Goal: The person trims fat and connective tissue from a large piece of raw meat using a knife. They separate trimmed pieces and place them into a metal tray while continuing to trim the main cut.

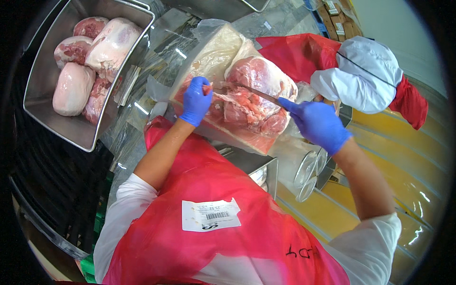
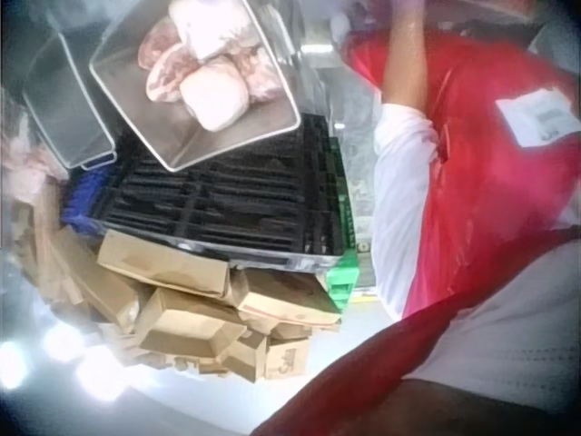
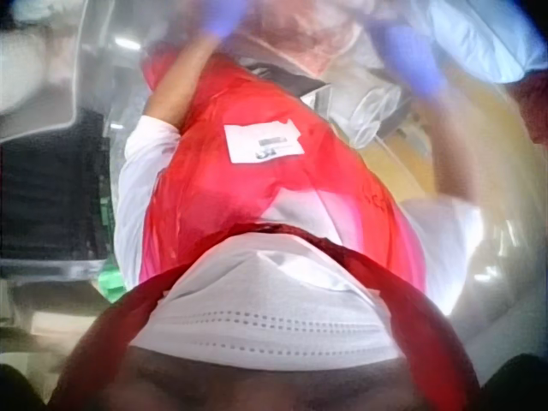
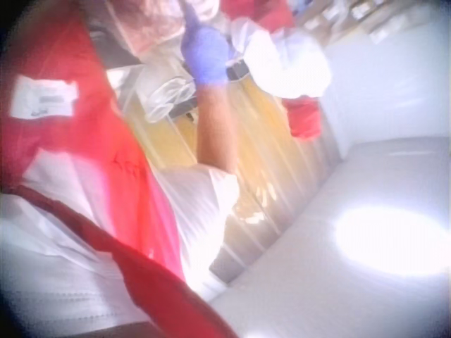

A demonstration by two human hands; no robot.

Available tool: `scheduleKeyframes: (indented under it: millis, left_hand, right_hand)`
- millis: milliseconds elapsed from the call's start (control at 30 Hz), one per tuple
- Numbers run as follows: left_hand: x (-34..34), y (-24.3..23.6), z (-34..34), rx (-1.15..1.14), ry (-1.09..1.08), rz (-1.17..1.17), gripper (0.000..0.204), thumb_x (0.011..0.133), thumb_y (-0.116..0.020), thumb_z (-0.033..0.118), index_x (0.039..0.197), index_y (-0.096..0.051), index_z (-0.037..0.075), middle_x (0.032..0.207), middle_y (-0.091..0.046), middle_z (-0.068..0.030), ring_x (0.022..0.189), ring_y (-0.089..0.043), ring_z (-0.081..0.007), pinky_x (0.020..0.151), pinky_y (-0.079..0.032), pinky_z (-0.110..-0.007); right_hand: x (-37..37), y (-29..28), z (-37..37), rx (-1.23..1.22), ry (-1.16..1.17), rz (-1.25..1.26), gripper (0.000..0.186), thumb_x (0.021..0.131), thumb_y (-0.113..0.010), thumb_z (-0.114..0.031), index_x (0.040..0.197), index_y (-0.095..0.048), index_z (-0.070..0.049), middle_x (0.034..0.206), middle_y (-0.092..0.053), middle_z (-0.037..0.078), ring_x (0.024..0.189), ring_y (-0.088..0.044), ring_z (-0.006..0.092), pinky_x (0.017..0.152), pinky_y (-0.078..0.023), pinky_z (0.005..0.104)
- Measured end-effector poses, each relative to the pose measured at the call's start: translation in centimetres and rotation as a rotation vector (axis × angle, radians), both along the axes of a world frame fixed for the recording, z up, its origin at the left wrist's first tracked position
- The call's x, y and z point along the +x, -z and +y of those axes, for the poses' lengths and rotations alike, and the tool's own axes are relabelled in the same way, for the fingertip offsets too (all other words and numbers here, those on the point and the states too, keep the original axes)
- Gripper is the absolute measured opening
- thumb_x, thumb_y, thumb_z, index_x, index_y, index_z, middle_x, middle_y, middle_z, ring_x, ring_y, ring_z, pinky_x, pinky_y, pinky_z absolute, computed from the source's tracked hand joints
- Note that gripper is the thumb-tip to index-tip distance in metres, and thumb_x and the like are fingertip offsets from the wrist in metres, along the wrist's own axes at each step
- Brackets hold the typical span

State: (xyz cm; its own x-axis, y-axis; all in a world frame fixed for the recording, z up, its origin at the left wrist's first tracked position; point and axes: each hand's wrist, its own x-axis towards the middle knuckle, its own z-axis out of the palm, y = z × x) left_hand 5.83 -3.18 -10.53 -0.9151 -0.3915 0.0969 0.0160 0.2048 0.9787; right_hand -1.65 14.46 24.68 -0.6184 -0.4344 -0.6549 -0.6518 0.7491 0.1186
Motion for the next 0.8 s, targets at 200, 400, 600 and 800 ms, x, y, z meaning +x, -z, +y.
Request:
scheduleKeyframes:
  millis: [200, 400, 600, 800]
  left_hand:
    - [1.0, 2.6, -6.5, -0.011, -0.126, -0.001, 0.02, 0.091, -0.069, 0.001, 0.11, -0.064, 0.005, 0.088, -0.064, -0.0115, 0.072, -0.064, -0.0211, 0.069, -0.053, -0.036]
    - [4.0, 3.0, -9.4, 0.044, -0.145, -0.177, 0.027, 0.092, -0.068, 0.001, 0.118, -0.063, 0.002, 0.103, -0.067, -0.0169, 0.088, -0.069, -0.0301, 0.08, -0.056, -0.039]
    - [2.5, -1.0, -6.2, 0.079, -0.118, -0.043, 0.021, 0.097, -0.068, 0.003, 0.117, -0.064, 0.0, 0.094, -0.064, -0.0116, 0.079, -0.062, -0.0191, 0.073, -0.053, -0.034]
    - [3.5, -3.7, -3.8, 0.05, 0.074, -0.114, 0.026, 0.097, -0.07, 0.009, 0.121, -0.063, 0.0, 0.101, -0.067, -0.0164, 0.083, -0.067, -0.0263, 0.076, -0.055, -0.038]
  right_hand:
    - [1.1, 6.0, 2.7, 0.008, -0.042, 0.006, 0.059, 0.099, -0.06, -0.015, 0.156, -0.049, -0.026, 0.084, -0.067, 0.018, 0.071, -0.068, 0.0367, 0.063, -0.053, 0.0491]
    - [4.9, -1.7, 6.9, 0.061, 0.012, 0.036, 0.062, 0.098, -0.063, -0.016, 0.157, -0.048, -0.028, 0.081, -0.065, 0.016, 0.066, -0.067, 0.0354, 0.058, -0.053, 0.048]
    - [5.1, 11.3, 6.9, -0.066, 0.057, 0.082, 0.073, 0.092, -0.06, -0.009, 0.16, -0.042, -0.026, 0.079, -0.068, 0.016, 0.067, -0.07, 0.0343, 0.058, -0.055, 0.0484]
    - [5.5, 2.2, 6.1, -0.046, 0.14, 0.03, 0.06, 0.094, -0.063, -0.014, 0.152, -0.053, -0.028, 0.085, -0.072, 0.015, 0.074, -0.071, 0.0345, 0.064, -0.055, 0.0483]
